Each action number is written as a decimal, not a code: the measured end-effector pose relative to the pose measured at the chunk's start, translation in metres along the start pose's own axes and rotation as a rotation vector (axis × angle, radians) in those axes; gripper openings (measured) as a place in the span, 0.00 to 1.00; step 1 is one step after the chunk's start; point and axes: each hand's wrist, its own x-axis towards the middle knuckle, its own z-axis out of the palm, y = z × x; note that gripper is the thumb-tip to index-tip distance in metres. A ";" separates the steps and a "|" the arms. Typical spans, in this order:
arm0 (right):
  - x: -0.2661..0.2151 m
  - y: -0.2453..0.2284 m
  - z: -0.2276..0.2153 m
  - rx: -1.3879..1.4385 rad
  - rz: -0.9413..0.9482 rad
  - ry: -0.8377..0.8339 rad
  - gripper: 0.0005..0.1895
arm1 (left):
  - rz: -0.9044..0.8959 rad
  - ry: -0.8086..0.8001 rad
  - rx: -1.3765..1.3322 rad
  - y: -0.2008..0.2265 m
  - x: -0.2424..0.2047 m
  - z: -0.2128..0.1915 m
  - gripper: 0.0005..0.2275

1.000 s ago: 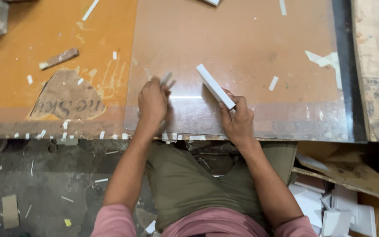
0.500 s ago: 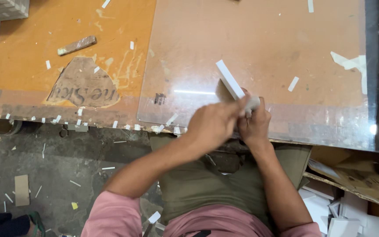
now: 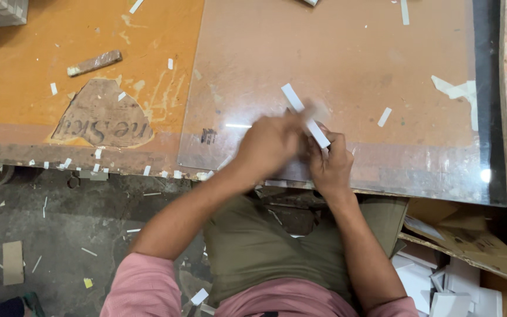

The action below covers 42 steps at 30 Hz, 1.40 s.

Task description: The person repeatedly sands the edges of small white rectangular frames with a sanding block. They handle each frame one at a time, rotate it to sand multiple sides, and place finished frames on the table. The process continues throughout the clip.

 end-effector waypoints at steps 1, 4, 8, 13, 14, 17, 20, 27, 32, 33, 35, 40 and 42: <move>-0.003 0.001 -0.001 -0.011 -0.023 0.024 0.11 | -0.174 0.005 0.125 -0.006 0.013 -0.011 0.22; -0.015 0.007 -0.001 0.022 -0.030 0.045 0.12 | -0.203 0.283 0.073 -0.041 0.041 -0.046 0.16; -0.008 0.018 0.013 0.347 0.079 0.075 0.11 | -0.352 -0.026 -0.571 -0.074 0.047 -0.027 0.25; 0.008 0.000 -0.003 0.298 0.355 -0.055 0.09 | 0.117 -0.052 -0.164 -0.051 0.012 0.007 0.23; 0.016 -0.005 -0.013 0.150 0.157 -0.090 0.14 | 0.202 -0.038 -0.167 -0.035 0.008 0.005 0.24; 0.021 -0.014 -0.033 -0.023 -0.075 -0.234 0.29 | 0.380 -0.086 -0.113 0.003 -0.007 0.001 0.24; 0.001 -0.007 -0.032 0.097 0.139 -0.334 0.35 | 0.426 -0.144 -0.068 0.016 -0.022 0.011 0.20; -0.019 0.017 -0.001 0.239 0.133 -0.198 0.13 | 0.283 -0.013 0.040 0.006 -0.032 0.028 0.18; -0.010 0.001 -0.002 0.053 0.068 -0.112 0.15 | 0.034 0.019 0.366 0.022 0.026 -0.019 0.21; -0.007 -0.001 0.000 0.071 0.084 -0.104 0.15 | -0.038 0.019 0.431 0.018 0.041 -0.029 0.22; -0.004 -0.005 0.003 0.065 0.013 -0.079 0.16 | -0.052 0.135 0.264 0.004 0.056 -0.037 0.15; 0.007 0.002 0.012 -0.013 -0.198 -0.057 0.17 | 0.458 0.083 -0.283 -0.044 0.046 -0.003 0.22; 0.004 0.004 -0.002 0.126 0.182 -0.371 0.22 | 0.099 -0.044 -0.226 -0.049 0.022 0.013 0.27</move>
